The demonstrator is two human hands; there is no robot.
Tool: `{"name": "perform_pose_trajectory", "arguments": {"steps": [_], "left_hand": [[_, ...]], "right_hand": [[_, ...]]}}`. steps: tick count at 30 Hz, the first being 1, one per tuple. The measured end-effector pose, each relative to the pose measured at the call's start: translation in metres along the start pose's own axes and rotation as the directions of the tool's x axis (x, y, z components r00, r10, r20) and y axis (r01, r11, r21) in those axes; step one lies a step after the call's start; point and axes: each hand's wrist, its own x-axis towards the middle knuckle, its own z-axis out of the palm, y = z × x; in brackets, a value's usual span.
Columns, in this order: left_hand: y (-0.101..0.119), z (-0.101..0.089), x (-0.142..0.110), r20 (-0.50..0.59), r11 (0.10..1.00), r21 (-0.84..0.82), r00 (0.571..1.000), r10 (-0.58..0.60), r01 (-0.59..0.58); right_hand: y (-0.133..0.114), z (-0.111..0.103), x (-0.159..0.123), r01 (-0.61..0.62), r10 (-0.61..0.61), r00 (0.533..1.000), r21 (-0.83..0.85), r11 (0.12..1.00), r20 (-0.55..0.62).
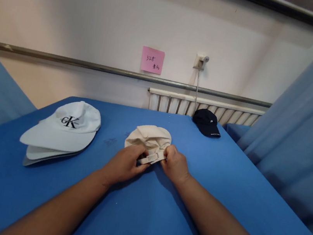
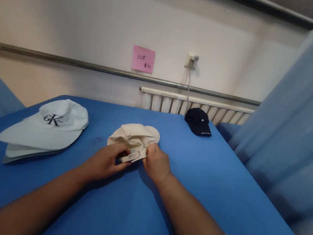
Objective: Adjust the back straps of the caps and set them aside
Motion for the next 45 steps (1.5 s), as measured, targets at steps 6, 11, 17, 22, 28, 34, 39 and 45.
{"name": "perform_pose_trajectory", "arguments": {"steps": [6, 11, 17, 22, 28, 34, 39, 45], "left_hand": [[0.0, 0.001, 0.0, -0.007, 0.999, -0.043, 1.0, 0.016, -0.016], [0.001, 0.0, -0.002, 0.144, 0.996, -0.079, 0.989, 0.04, -0.029], [-0.003, 0.003, 0.002, 0.185, 0.997, -0.07, 0.983, -0.008, 0.021], [-0.009, 0.005, 0.005, 0.124, 0.997, -0.046, 0.991, -0.055, 0.061], [-0.014, 0.011, 0.002, 0.182, 0.997, 0.075, 0.983, 0.008, -0.022], [-0.017, 0.019, 0.0, 0.162, 0.988, 0.154, 0.987, -0.007, -0.019], [-0.014, 0.021, 0.002, 0.187, 0.956, 0.289, 0.982, -0.008, -0.047], [-0.002, 0.012, -0.002, -0.09, 0.932, 0.342, 0.983, 0.163, -0.123]], "right_hand": [[0.001, -0.001, 0.0, 0.016, -0.016, 1.0, -0.005, 1.0, -0.022], [0.009, -0.012, 0.003, 0.032, -0.032, 0.974, 0.004, 0.999, 0.224], [0.026, -0.022, 0.001, 0.074, -0.177, 0.894, 0.255, 0.964, 0.411], [0.018, -0.027, -0.001, 0.103, -0.235, 0.917, 0.377, 0.92, 0.322], [0.003, -0.03, -0.005, 0.181, -0.34, 0.845, 0.377, 0.908, 0.412], [0.003, -0.028, -0.004, 0.171, -0.328, 0.846, 0.37, 0.913, 0.419], [0.001, -0.03, -0.005, 0.17, -0.339, 0.848, 0.396, 0.902, 0.408], [0.001, -0.037, -0.001, 0.113, -0.287, 0.9, 0.459, 0.881, 0.328]]}}
